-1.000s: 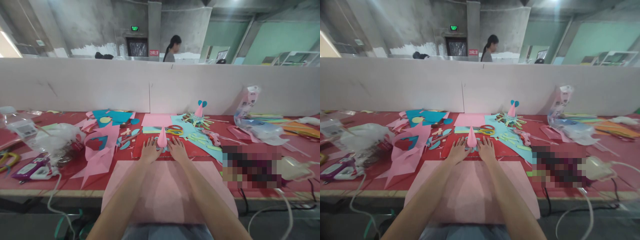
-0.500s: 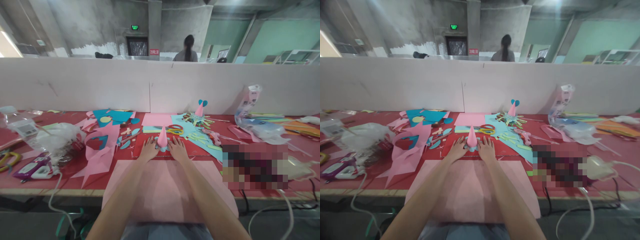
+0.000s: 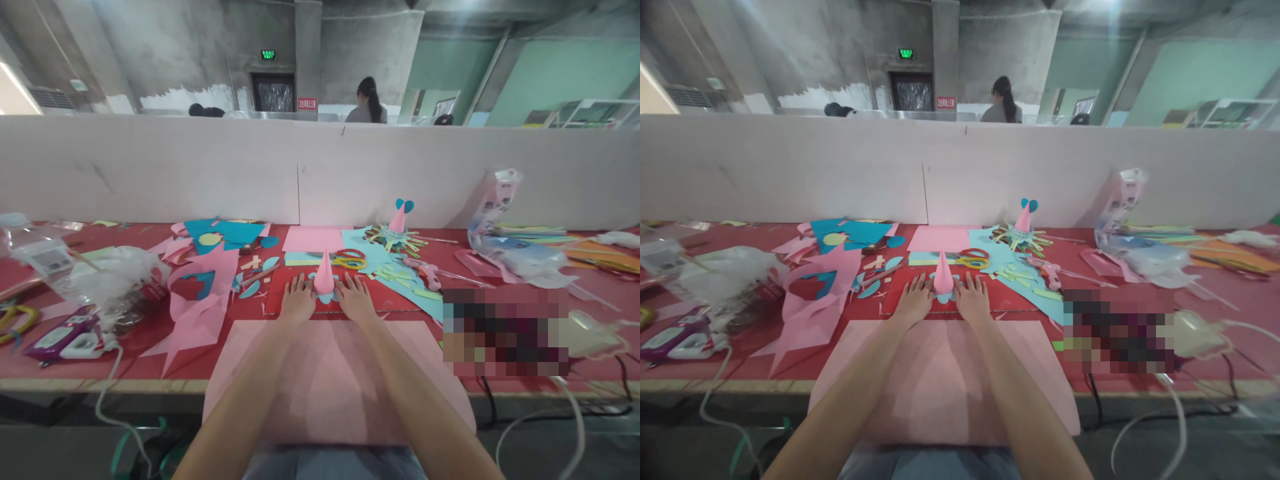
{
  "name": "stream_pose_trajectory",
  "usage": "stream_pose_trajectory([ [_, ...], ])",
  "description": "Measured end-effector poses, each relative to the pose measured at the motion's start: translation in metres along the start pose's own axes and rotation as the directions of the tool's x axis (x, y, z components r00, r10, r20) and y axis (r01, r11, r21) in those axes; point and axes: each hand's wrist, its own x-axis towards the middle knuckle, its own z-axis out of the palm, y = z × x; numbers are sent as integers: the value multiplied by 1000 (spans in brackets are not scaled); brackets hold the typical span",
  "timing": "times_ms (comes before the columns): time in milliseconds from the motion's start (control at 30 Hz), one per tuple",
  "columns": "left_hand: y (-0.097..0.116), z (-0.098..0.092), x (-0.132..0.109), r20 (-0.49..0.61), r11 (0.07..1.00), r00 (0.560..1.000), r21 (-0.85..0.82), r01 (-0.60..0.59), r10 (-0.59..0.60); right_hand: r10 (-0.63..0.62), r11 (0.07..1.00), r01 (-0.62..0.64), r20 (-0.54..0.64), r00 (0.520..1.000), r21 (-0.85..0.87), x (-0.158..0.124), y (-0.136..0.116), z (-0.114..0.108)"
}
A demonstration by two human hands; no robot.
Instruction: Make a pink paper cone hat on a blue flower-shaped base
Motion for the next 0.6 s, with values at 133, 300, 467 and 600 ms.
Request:
stream_pose_trajectory([
  [133, 0, 0, 1, -31, 1000, 999, -24, 5, -6, 0, 1000, 0, -9, 1000, 2, 0, 0, 1],
  [300, -1, -3, 6, -64, 995, 998, -96, 13, -19, 9, 1000, -10, -53, 999, -12, 1, 0, 3],
  [467, 2, -5, 10, -158, 981, 987, -192, -35, 4, 6, 1000, -7, -66, 998, -16, 1, 2, 7],
  [600, 1, -4, 12, -206, 962, 978, -271, -44, -14, 1, 1000, -1, -75, 997, 12, 1, 3, 8],
])
